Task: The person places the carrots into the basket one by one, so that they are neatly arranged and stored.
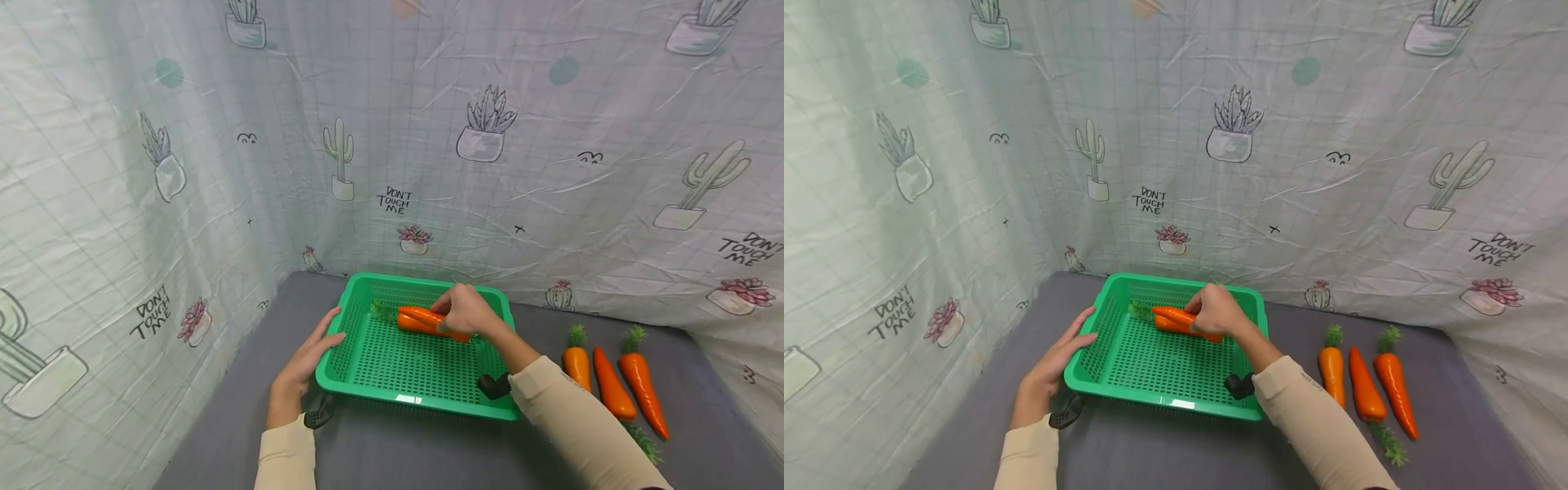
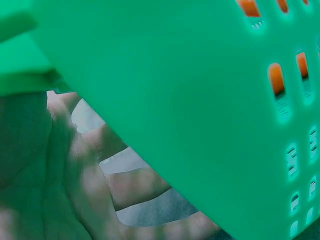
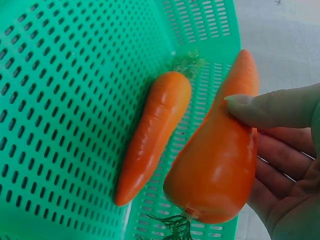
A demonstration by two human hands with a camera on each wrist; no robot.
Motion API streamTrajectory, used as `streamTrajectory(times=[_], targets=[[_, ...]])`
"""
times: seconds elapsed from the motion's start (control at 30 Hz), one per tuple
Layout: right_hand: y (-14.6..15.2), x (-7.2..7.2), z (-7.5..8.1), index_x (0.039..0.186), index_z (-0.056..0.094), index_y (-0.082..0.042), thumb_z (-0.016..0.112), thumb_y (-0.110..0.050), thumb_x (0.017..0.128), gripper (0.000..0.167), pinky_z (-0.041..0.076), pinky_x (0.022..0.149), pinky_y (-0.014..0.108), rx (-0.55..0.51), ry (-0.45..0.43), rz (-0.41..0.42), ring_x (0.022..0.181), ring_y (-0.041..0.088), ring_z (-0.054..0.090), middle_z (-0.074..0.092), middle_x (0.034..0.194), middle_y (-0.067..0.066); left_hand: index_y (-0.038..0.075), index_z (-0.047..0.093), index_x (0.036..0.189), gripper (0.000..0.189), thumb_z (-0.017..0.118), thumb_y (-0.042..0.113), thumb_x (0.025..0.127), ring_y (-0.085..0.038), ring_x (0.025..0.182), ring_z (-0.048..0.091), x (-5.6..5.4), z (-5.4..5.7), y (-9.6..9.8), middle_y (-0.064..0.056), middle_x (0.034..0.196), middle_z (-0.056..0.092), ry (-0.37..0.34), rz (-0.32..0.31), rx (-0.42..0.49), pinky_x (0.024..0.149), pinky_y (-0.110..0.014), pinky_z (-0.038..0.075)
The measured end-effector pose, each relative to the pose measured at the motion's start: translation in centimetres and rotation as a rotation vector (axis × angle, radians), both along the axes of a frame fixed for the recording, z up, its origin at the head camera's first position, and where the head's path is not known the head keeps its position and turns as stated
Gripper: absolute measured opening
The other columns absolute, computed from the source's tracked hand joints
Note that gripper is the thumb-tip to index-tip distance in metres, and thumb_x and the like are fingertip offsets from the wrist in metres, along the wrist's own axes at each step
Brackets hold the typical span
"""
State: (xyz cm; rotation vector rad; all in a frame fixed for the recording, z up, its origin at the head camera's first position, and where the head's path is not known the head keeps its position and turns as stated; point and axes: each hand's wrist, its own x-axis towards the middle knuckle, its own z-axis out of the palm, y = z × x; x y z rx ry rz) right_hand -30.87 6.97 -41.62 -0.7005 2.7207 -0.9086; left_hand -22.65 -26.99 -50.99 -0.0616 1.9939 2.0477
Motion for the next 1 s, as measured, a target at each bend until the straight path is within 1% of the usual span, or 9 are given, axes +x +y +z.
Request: streamTrajectory(times=[0.1,0.27,0.33,0.43,0.53,0.7,0.83,0.97,1.0], targets=[[-0.1,-0.4,-0.5,0.108,0.082,-0.003,0.086,0.000,0.077,0.032,0.062,0.078,0.038,-0.008,-0.003,-0.003,0.089,0.021,0.075,0.081,0.102,0.012,0.047,0.025,0.163,0.066,0.058,0.039,0.106,-0.024,0.110,0.066,-0.1,0.1,0.0,-0.018,0.161,0.037,0.008,0.002,-0.013,0.086,-0.037,0.057],[-0.1,-0.8,-1.5,0.105,0.083,-0.004,0.088,-0.001,0.076,0.030,0.061,0.077,0.037,-0.003,0.004,-0.001,0.087,0.020,0.075,0.081,0.101,0.011,0.046,0.025,0.163,0.067,0.058,0.040,0.106,-0.026,0.114,0.065,0.2,-0.1,0.1,-0.016,0.163,0.034,0.010,0.006,-0.024,0.086,-0.038,0.057],[-0.2,-0.9,-1.7,0.104,0.083,-0.004,0.088,-0.001,0.075,0.029,0.061,0.076,0.037,0.004,0.014,0.010,0.086,0.019,0.074,0.081,0.100,0.010,0.047,0.025,0.162,0.066,0.058,0.040,0.106,-0.028,0.114,0.066,0.3,-0.1,0.1,-0.017,0.163,0.036,0.003,0.002,-0.012,0.086,-0.038,0.058],[-0.4,-1.2,-2.0,0.103,0.084,-0.005,0.087,0.000,0.074,0.029,0.061,0.077,0.038,0.000,0.013,0.014,0.088,0.021,0.075,0.081,0.099,0.011,0.048,0.026,0.162,0.066,0.058,0.041,0.105,-0.029,0.116,0.066,0.2,-0.1,0.1,-0.016,0.164,0.034,0.008,0.007,-0.019,0.087,-0.039,0.057],[-0.5,-1.3,-2.3,0.103,0.083,-0.004,0.086,0.001,0.074,0.030,0.062,0.078,0.039,-0.003,-0.015,0.015,0.090,0.023,0.075,0.081,0.102,0.012,0.048,0.026,0.162,0.065,0.059,0.043,0.105,-0.030,0.123,0.062,0.3,0.0,0.1,-0.013,0.168,0.029,0.023,0.017,-0.043,0.091,-0.039,0.055],[-0.8,-1.2,-2.8,0.105,0.083,-0.003,0.087,0.001,0.074,0.031,0.061,0.079,0.039,0.014,-0.047,0.011,0.091,0.023,0.075,0.081,0.103,0.013,0.047,0.028,0.161,0.065,0.059,0.043,0.105,-0.034,0.137,0.052,0.6,-0.3,0.3,-0.011,0.170,0.027,0.047,0.032,-0.068,0.097,-0.041,0.052],[-1.1,-1.2,-3.0,0.106,0.082,-0.002,0.087,0.003,0.074,0.033,0.061,0.081,0.040,0.009,-0.050,-0.002,0.093,0.025,0.074,0.080,0.104,0.013,0.046,0.030,0.161,0.065,0.060,0.043,0.104,-0.037,0.144,0.044,0.6,-0.5,0.5,-0.009,0.172,0.024,0.059,0.042,-0.063,0.103,-0.045,0.048],[-1.6,-1.1,-3.5,0.109,0.081,-0.001,0.087,0.004,0.074,0.036,0.061,0.081,0.040,0.016,-0.054,-0.002,0.094,0.025,0.074,0.080,0.106,0.014,0.045,0.029,0.162,0.065,0.060,0.042,0.104,-0.037,0.150,0.037,0.5,-0.5,0.5,-0.009,0.173,0.021,0.070,0.038,-0.064,0.107,-0.047,0.045],[-1.7,-1.1,-3.7,0.109,0.081,-0.001,0.087,0.003,0.074,0.036,0.061,0.081,0.039,0.020,-0.053,-0.004,0.094,0.024,0.074,0.080,0.106,0.014,0.045,0.029,0.162,0.065,0.060,0.042,0.104,-0.038,0.150,0.037,0.4,-0.5,0.5,-0.009,0.173,0.021,0.070,0.034,-0.057,0.108,-0.049,0.045]])
